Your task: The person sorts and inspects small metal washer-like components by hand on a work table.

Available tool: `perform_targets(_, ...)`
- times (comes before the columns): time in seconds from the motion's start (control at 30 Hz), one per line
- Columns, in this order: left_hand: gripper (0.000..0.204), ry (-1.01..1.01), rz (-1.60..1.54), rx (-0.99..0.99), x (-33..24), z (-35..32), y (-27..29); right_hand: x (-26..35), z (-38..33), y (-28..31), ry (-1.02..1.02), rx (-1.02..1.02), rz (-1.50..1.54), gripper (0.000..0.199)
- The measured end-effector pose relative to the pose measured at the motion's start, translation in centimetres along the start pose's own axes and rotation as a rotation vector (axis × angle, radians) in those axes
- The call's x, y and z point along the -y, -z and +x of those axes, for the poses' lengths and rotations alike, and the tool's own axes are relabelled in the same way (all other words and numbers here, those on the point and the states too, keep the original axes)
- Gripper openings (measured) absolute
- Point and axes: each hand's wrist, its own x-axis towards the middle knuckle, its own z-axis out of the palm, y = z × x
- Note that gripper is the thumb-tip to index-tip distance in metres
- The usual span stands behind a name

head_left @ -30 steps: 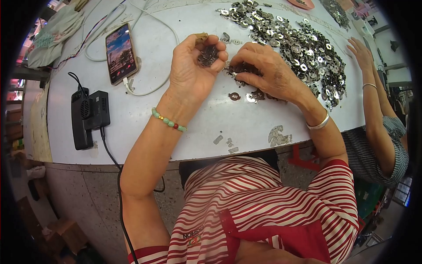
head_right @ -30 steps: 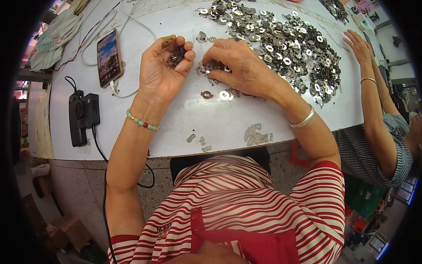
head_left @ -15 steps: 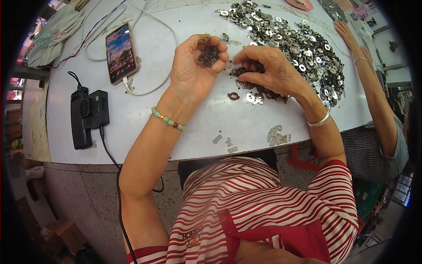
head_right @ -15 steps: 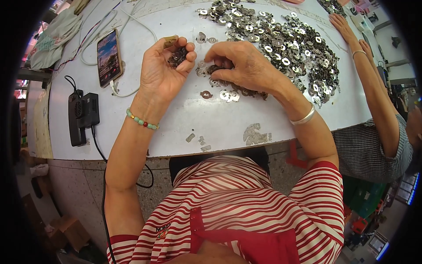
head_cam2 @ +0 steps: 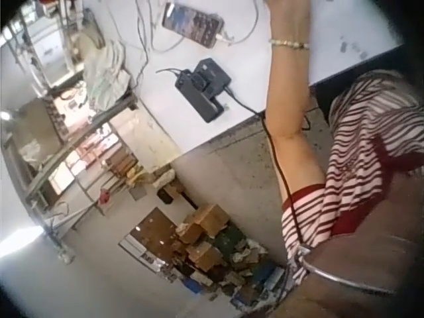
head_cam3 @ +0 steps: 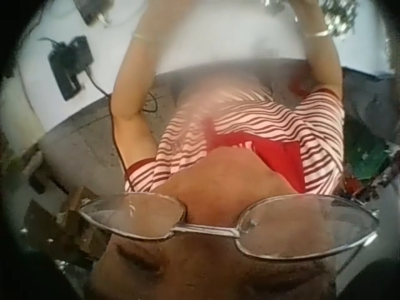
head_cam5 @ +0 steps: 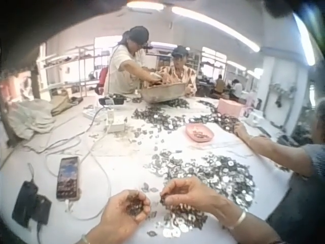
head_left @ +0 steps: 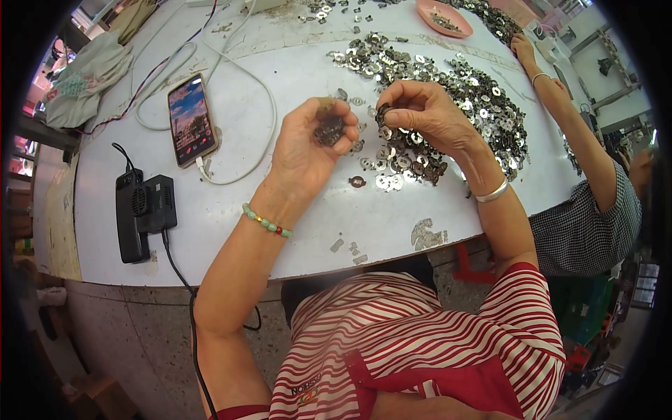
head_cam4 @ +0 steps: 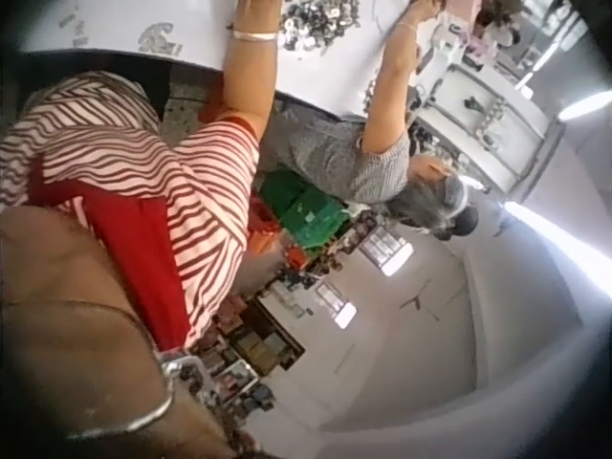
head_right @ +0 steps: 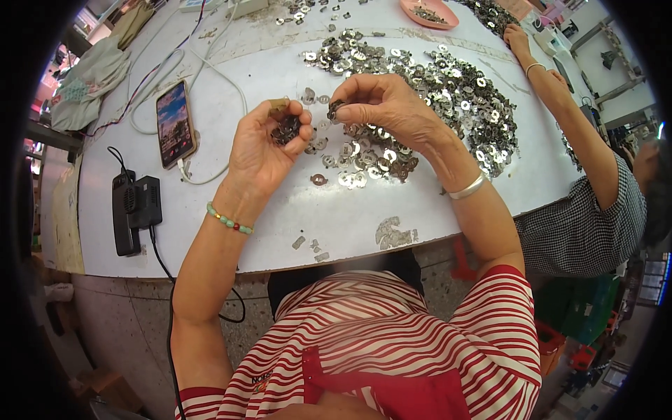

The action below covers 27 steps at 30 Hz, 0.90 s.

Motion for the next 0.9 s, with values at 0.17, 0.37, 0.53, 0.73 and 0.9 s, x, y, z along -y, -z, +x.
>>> perform_targets(0.17,0.023,0.005,0.136,0.065,0.3,-0.4,-0.6,-0.4,0.1,0.5,-0.011,0.026,0.186,0.024)
perform_targets(0.37,0.025,0.059,0.200,0.078,0.6,-0.5,-0.9,-0.8,0.3,0.5,-0.079,0.013,0.349,0.021)
perform_targets(0.53,0.027,0.118,0.280,0.054,0.6,-1.0,-1.7,-0.2,0.1,-0.6,0.099,-0.096,0.035,0.019)
perform_targets(0.73,0.032,0.171,0.277,0.044,0.7,-1.7,-2.2,1.4,-0.7,-4.0,0.635,-0.169,-0.837,0.016)
perform_targets(0.9,0.034,0.207,0.300,0.008,0.9,-1.3,-2.0,1.0,-0.8,-3.5,0.585,-0.136,-0.904,0.017)
